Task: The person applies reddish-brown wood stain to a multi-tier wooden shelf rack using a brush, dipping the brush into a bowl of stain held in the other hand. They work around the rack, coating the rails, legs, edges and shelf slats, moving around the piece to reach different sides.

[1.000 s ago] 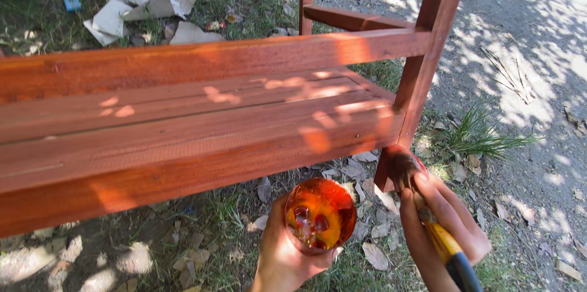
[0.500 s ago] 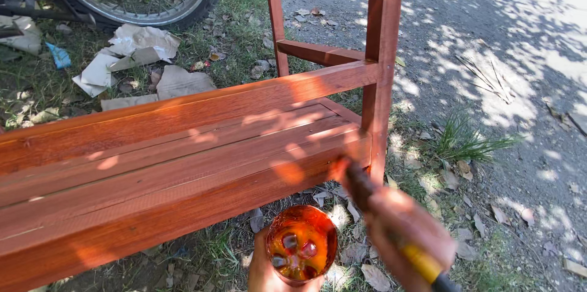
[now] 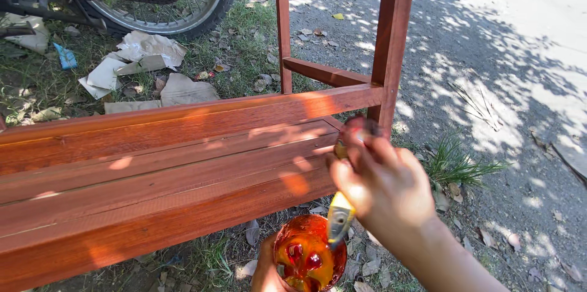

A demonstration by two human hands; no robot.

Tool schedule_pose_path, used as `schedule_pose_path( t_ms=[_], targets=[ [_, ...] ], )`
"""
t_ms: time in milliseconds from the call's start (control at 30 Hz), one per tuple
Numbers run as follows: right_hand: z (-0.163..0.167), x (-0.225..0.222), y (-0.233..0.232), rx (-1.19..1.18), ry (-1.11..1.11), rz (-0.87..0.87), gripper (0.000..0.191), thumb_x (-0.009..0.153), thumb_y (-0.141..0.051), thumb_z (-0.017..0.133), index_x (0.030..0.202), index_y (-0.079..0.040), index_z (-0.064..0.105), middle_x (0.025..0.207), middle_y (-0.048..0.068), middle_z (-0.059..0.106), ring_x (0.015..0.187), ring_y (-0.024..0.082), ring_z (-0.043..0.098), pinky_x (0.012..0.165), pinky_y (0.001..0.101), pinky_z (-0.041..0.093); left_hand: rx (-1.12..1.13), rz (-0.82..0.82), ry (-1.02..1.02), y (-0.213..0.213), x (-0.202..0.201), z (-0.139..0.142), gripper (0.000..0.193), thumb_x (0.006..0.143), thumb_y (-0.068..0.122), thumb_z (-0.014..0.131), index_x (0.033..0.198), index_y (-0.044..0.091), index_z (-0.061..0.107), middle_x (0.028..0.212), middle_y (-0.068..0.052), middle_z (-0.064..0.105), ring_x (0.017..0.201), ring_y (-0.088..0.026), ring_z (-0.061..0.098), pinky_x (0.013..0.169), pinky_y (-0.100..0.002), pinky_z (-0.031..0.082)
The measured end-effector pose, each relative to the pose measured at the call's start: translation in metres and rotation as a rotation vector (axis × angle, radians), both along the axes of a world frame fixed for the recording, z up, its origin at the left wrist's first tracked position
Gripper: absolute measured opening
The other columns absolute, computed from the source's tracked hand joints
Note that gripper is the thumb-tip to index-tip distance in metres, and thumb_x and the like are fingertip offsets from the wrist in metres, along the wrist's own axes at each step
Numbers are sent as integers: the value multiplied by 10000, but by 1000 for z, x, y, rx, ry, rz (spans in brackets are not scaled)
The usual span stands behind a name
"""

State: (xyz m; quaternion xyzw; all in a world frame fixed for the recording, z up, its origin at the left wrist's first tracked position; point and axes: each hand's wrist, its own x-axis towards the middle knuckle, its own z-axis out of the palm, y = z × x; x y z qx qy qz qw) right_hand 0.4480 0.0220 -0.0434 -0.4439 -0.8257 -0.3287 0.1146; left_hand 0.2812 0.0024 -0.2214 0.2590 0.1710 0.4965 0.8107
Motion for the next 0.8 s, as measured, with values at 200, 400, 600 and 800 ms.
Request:
schedule_pose_path(
  t_ms=[200,400,600,800],
  targets=[
    [7,-29,18,-58,-330,-278,311,710,-259,665,981,-125,739,1190,156,696,1003,300,607,762,464,491,-7,-1,-28,0,-2,3,586,765,55,674,1309,14,459,1199,-191,645,1114,-321,698,893,-521,594],
    [19,-27,22,-37,-133,-152,219,739,-233,666,936,-169,739,947,32,663,977,267,595,769,447,485,-13,7,-34,-2,-7,8,554,780,61,660,1298,8,470,1191,-194,650,1112,-322,703,899,-523,593],
    [8,-17,23,46,-51,-57,208,723,-240,658,914,-227,738,992,-35,648,1021,259,629,801,440,517,-23,13,-42,-4,-10,11,523,794,66,645,1286,2,481,1182,-197,655,1111,-323,709,905,-524,591],
    [22,-14,7,67,-3,-93,311,760,-212,653,1046,-215,773,1243,28,696,901,277,612,701,421,505,-34,25,-46,-3,-14,11,493,809,72,631,1275,-3,492,1174,-200,659,1110,-323,714,911,-526,590]
  ],
)
